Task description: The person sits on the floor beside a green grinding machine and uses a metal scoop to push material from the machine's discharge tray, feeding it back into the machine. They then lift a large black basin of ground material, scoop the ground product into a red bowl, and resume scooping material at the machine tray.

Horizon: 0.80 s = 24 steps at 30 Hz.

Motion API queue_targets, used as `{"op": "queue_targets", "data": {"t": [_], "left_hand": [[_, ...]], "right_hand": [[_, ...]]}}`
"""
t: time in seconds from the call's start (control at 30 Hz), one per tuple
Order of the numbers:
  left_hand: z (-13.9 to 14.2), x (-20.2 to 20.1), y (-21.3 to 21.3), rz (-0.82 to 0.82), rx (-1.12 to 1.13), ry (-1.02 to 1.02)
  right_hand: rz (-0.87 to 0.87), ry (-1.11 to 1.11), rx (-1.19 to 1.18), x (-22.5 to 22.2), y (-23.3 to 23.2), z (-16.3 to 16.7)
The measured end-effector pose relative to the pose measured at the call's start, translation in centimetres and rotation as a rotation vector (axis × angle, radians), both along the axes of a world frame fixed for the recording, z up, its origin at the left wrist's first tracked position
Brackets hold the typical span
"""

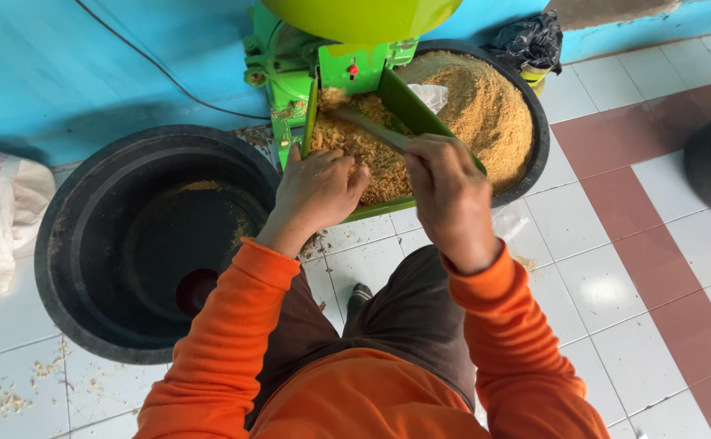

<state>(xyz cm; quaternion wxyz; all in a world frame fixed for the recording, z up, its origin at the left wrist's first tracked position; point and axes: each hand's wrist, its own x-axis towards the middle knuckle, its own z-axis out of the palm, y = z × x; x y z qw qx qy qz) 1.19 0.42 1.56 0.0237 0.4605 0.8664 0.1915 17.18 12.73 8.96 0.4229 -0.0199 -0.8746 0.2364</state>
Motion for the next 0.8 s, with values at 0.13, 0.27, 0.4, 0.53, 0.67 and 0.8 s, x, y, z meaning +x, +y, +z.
{"op": "queue_targets", "data": {"t": [0.13,0.27,0.4,0.53,0.67,0.8], "left_hand": [[0.0,0.0,0.0,-0.001,0.064,0.081],[0.1,-0.1,0.1,0.006,-0.033,-0.013],[0.2,0.0,0.1,0.009,-0.021,-0.021],[0.2,0.0,0.1,0.008,-0.016,-0.013],[0.0,0.0,0.2,-0.001,-0.008,0.020],[0.1,-0.3,0.4,0.022,0.007,0.021]], "right_hand": [[-0.062,0.021,0.018,-0.3,-0.6,-1.6],[-0.083,0.075,0.003,-0.5,-1.4,-3.0],[-0.089,0.066,-0.068,-0.3,-0.8,-3.3],[-0.127,0.057,-0.135,-0.2,-0.1,-3.3],[-0.052,0.009,0.049,-1.1,-0.3,-3.6],[-0.141,0.051,-0.162,0.0,-1.0,-4.0]]}}
